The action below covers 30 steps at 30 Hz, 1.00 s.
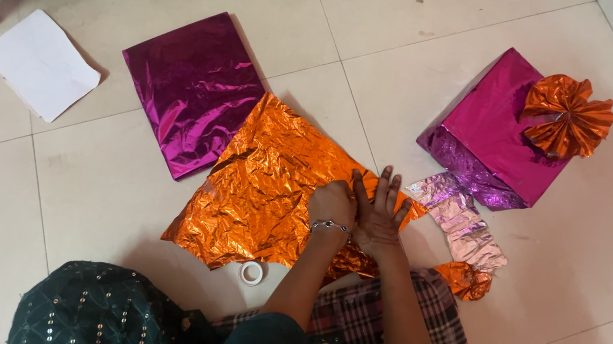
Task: The person wraps a rectangular gift with shiny pink paper, folds the edges, and secures them with tape. They then handle an orange decorative bow and a sheet of orange wrapping paper, folding and taping the orange paper around another item.
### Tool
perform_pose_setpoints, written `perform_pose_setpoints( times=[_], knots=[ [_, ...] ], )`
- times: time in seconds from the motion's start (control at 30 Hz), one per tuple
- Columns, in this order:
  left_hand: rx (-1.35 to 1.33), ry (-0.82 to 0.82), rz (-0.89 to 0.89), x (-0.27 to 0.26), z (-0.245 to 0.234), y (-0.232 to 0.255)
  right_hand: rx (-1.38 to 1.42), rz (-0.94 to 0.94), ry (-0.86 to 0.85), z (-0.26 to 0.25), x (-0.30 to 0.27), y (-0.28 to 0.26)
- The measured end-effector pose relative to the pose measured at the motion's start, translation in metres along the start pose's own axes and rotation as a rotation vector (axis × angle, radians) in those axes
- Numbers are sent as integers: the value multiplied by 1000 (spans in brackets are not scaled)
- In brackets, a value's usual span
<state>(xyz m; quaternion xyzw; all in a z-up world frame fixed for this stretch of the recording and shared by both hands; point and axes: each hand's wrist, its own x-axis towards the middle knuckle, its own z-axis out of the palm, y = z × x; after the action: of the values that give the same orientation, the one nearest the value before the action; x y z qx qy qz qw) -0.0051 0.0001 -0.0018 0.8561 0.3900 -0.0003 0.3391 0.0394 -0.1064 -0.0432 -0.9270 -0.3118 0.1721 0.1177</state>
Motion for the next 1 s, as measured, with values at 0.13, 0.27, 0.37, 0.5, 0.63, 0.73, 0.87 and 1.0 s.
perform_pose_setpoints(
  times=[0.13,0.27,0.37,0.5,0.63,0.73,0.87,1.0],
  knots=[
    [-5,8,-20,-4,1,-2,-28,-5,6,0,0,0],
    [44,21,21,-7,1,-6,-10,-11,5,2,1,2],
    [50,18,36,-10,0,-8,-28,-14,-10,2,2,3],
    [34,-14,-1,-14,-1,-9,-42,-6,-36,-4,1,0],
    [48,-34,-3,-16,-2,-12,-46,65,-161,-15,1,-8],
    [53,-25,9,-18,0,-15,-27,75,-191,-22,1,-11],
    [64,-8,24,-25,-1,-20,-2,77,-202,-25,0,-13],
    [33,-29,-9,-29,-5,-19,-9,91,-211,-25,1,-12]
  ],
)
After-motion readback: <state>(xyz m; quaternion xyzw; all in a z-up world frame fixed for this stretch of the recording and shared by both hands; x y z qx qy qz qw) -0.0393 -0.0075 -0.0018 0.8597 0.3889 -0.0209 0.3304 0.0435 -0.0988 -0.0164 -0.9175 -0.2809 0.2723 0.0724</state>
